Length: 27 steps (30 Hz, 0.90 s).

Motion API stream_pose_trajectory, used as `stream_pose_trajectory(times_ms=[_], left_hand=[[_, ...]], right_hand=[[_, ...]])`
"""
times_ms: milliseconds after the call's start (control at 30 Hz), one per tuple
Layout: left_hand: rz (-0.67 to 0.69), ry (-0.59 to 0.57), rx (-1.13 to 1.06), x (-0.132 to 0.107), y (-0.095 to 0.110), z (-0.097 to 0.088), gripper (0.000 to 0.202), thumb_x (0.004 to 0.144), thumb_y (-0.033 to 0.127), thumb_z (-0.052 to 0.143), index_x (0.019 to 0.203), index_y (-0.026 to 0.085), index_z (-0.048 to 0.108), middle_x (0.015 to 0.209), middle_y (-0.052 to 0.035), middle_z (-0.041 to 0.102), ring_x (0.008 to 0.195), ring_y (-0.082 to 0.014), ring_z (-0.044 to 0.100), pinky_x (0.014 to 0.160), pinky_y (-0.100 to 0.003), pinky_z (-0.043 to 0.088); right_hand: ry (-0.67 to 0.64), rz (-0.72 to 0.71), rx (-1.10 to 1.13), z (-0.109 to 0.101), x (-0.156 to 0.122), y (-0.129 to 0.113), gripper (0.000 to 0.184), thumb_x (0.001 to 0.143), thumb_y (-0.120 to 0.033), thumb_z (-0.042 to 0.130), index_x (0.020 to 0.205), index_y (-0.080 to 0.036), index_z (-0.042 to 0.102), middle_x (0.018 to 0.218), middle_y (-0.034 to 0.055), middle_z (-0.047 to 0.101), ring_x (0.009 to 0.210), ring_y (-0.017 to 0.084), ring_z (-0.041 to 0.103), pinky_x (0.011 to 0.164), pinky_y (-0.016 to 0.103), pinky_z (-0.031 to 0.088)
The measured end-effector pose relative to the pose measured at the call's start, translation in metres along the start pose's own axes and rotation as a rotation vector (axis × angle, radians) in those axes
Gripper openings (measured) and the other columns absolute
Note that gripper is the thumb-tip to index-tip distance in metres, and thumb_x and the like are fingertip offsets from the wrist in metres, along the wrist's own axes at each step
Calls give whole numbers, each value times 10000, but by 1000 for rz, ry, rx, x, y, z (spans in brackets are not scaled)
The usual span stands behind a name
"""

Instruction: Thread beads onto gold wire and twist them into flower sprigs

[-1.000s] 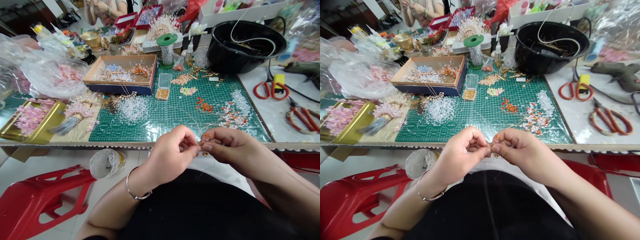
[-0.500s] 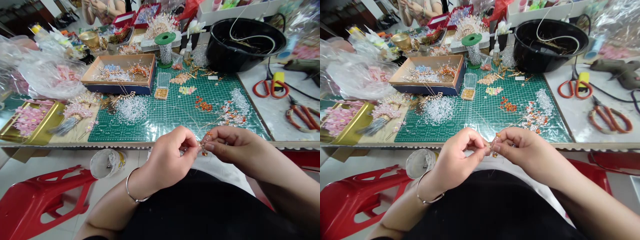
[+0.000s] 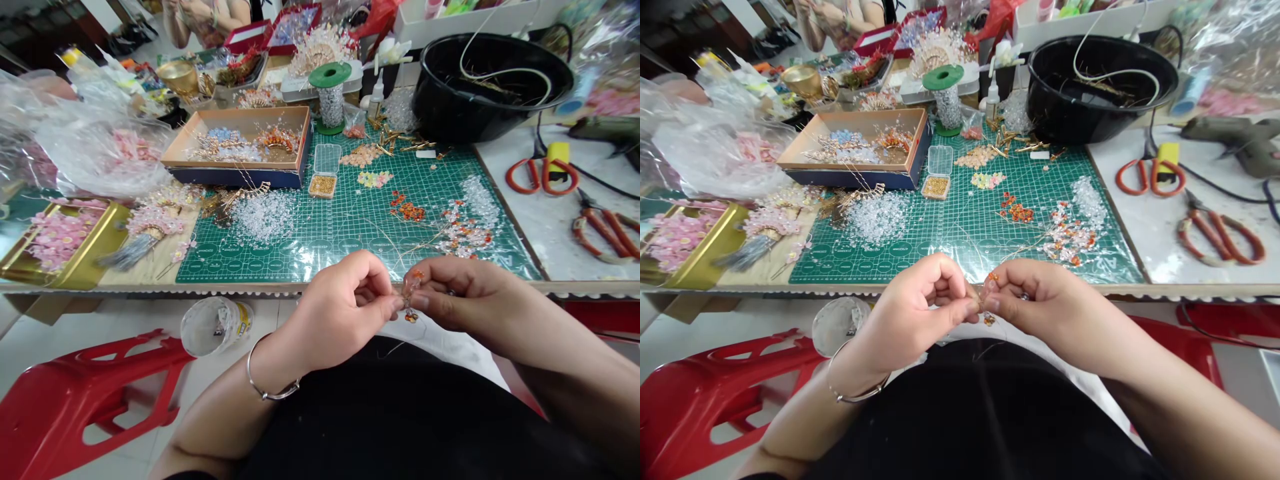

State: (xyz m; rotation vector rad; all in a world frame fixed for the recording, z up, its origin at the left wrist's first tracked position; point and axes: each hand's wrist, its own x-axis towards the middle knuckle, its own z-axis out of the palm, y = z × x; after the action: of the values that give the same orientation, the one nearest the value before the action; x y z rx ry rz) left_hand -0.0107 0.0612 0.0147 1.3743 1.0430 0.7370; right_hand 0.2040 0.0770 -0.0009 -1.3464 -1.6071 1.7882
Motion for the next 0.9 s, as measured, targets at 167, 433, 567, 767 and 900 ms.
stream_pose_trajectory(times_ms=[167, 433, 567, 767, 900], left_hand=[[-31, -20, -17, 0, -1, 0, 122, 890, 215, 665, 900, 203, 544, 824, -17, 683, 764, -157, 692, 671, -274, 540], [8, -49, 101, -3, 4, -4, 79, 939, 280, 639, 938, 208, 606, 870, -13, 709, 792, -145, 690, 710, -263, 562], [154, -4, 358, -3, 11, -13, 133, 974, 338, 615, 938, 213, 645, 910, -7, 728, 824, -137, 685, 713, -247, 552], [542, 3, 697, 13, 18, -23, 143, 997, 150, 526, 1037, 206, 652, 1320, -68, 684, 1220, -188, 626, 1040, -350, 479], [440, -198, 687, 21, 18, -22, 197, 998, 167, 519, 1170, 199, 608, 1358, -81, 656, 1205, -190, 628, 959, -323, 499]], right_hand=[[-44, 17, 50, 2, -2, 0, 390, 892, -602, 670, 850, -215, 685, 583, -64, 388, 524, 101, 277, 467, 252, 209], [-107, 24, 287, 2, -2, 11, 313, 913, -522, 698, 936, -211, 672, 607, -71, 389, 508, 90, 258, 470, 262, 182], [-131, 33, 327, 3, -2, 12, 254, 936, -465, 694, 955, -211, 685, 607, -74, 390, 503, 82, 251, 469, 259, 173], [-172, 41, 330, 3, -3, 11, 246, 932, -445, 706, 903, -203, 675, 663, -51, 457, 521, 77, 308, 474, 246, 208], [-165, 29, 315, 2, -4, 13, 272, 930, -466, 702, 918, -195, 678, 669, -51, 445, 523, 77, 303, 475, 246, 218]])
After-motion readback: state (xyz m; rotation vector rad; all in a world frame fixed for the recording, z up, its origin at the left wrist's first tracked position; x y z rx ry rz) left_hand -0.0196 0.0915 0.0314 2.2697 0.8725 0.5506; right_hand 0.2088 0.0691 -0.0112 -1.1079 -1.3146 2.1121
